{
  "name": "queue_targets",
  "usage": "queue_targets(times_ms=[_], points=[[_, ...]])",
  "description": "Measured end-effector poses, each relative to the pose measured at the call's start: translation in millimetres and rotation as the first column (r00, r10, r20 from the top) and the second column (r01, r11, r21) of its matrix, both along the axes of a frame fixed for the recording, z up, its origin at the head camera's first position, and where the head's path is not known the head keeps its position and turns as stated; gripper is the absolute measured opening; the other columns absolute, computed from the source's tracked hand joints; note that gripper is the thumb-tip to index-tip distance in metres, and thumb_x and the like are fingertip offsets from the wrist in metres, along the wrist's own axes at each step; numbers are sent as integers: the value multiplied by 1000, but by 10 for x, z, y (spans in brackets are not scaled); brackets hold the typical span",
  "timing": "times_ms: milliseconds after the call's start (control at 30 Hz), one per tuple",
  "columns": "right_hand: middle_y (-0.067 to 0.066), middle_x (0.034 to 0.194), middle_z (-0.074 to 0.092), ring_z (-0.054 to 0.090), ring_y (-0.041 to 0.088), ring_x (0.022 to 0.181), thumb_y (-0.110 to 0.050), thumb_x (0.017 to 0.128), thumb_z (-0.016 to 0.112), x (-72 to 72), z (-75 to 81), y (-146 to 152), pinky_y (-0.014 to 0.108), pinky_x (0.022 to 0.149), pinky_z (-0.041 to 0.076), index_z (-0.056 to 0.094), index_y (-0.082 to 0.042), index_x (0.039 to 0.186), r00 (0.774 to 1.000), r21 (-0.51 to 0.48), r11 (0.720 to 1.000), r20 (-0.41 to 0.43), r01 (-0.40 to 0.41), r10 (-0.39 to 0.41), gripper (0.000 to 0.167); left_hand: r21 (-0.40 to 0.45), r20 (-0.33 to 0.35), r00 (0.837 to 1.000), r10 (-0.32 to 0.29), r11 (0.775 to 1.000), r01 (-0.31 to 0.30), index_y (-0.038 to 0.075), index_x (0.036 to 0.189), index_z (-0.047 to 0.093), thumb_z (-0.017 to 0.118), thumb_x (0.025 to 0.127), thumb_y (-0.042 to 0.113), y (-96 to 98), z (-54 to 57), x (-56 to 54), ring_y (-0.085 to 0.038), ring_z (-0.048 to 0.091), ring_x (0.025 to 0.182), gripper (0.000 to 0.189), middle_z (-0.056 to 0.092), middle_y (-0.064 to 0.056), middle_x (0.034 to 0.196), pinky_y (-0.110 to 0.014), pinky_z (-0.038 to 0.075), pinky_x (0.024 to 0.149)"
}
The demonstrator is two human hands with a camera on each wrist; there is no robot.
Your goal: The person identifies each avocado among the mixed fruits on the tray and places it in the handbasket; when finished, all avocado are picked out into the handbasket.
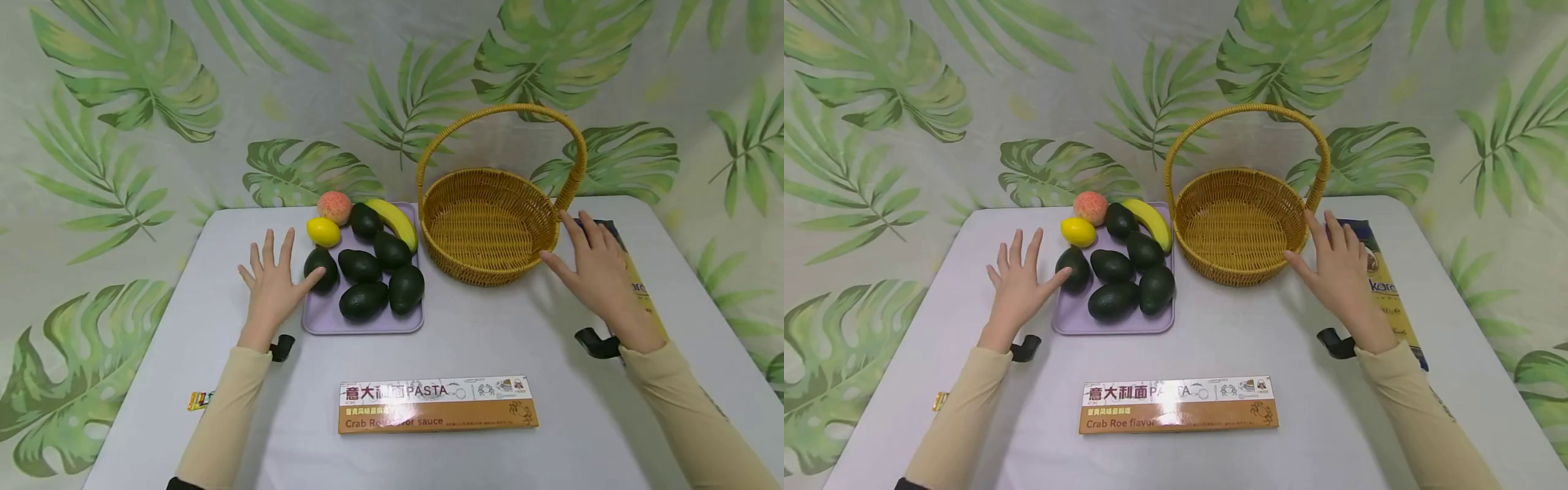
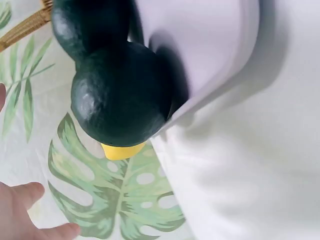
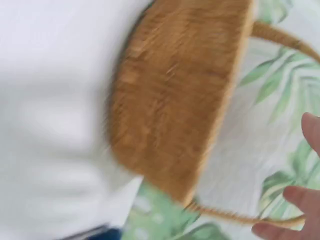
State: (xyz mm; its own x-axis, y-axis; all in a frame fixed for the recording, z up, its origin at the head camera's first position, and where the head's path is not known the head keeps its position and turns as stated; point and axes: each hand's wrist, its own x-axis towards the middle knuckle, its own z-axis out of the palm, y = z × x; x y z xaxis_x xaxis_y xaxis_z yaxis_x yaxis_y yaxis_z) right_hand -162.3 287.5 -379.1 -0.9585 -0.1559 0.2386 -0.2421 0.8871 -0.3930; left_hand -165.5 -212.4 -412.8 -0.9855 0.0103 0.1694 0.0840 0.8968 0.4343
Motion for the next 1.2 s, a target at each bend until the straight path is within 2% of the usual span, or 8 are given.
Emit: queue_targets(times_ms=[100, 200, 433, 533, 733, 867, 1067, 1200], points=[[24, 154, 17, 15, 48, 137, -41, 97, 55, 4, 107, -171, 67, 104, 12, 18, -13, 154, 995, -122, 987, -23, -101, 99, 74, 163, 17, 999, -40, 986, 37, 23, 156, 6, 57, 87, 61, -53, -42, 58, -47, 1, 140, 93, -1, -17, 158, -70, 4, 103], [20, 153, 22, 21, 44, 137, -35, 96, 58, 6, 201, -382, 66, 103, 18, 21, -15, 154, 983, -228, 956, -20, -182, 183, 71, 346, 43, 994, -97, 935, 76, 21, 156, 4, 64, 89, 47, -103, -114, 108, -44, 11, 140, 93, 2, -17, 158, -63, 15, 106], [13, 150, 33, 46, 38, 122, -24, 97, 58, -70, 271, -906, 56, 95, 40, 26, -17, 152, 909, -437, 824, 32, -361, 416, 64, 724, 117, 966, -232, 686, 77, 15, 155, 3, 68, 91, 16, -170, -344, 204, -39, 28, 137, 92, 12, -17, 157, -50, 25, 109], [12, 149, 35, 50, 38, 120, -22, 97, 58, -144, 273, -1126, 54, 95, 42, 28, -18, 151, 853, -510, 759, 90, -405, 515, 63, 780, 144, 954, -263, 624, 54, 7, 154, 7, 67, 90, 9, -177, -423, 252, -39, 31, 135, 88, 16, -18, 156, -48, 27, 109], [15, 148, 36, 50, 37, 121, -19, 98, 56, -327, 260, -1569, 51, 99, 39, 28, -12, 150, 720, -612, 633, 145, -474, 679, 60, 806, 166, 947, -273, 592, 29, 0, 151, 11, 67, 87, -1, -178, -547, 341, -39, 31, 134, 85, 20, -21, 155, -46, 26, 109], [13, 146, 38, 48, 35, 123, -23, 99, 54, -439, 226, -1865, 46, 99, 40, 27, -16, 151, 643, -660, 582, 191, -475, 742, 59, 819, 162, 943, -290, 573, 36, -3, 150, 13, 67, 84, -8, -165, -605, 376, -38, 25, 138, 86, 19, -23, 154, -43, 23, 111], [15, 147, 35, 52, 42, 115, -16, 98, 55, -637, 174, -2323, 51, 92, 45, 25, -14, 152, 542, -727, 543, 279, -421, 793, 61, 815, 145, 937, -318, 575, 69, -5, 149, 13, 67, 81, -12, -157, -653, 392, -38, 20, 140, 87, 15, -24, 155, -41, 20, 112], [16, 147, 35, 54, 40, 114, -17, 98, 56, -762, 141, -2590, 48, 89, 48, 26, -16, 152, 497, -719, 561, 339, -411, 799, 62, 812, 141, 932, -333, 577, 84, -5, 150, 13, 67, 80, -13, -173, -673, 396, -37, 18, 141, 88, 14, -24, 155, -41, 18, 112]])
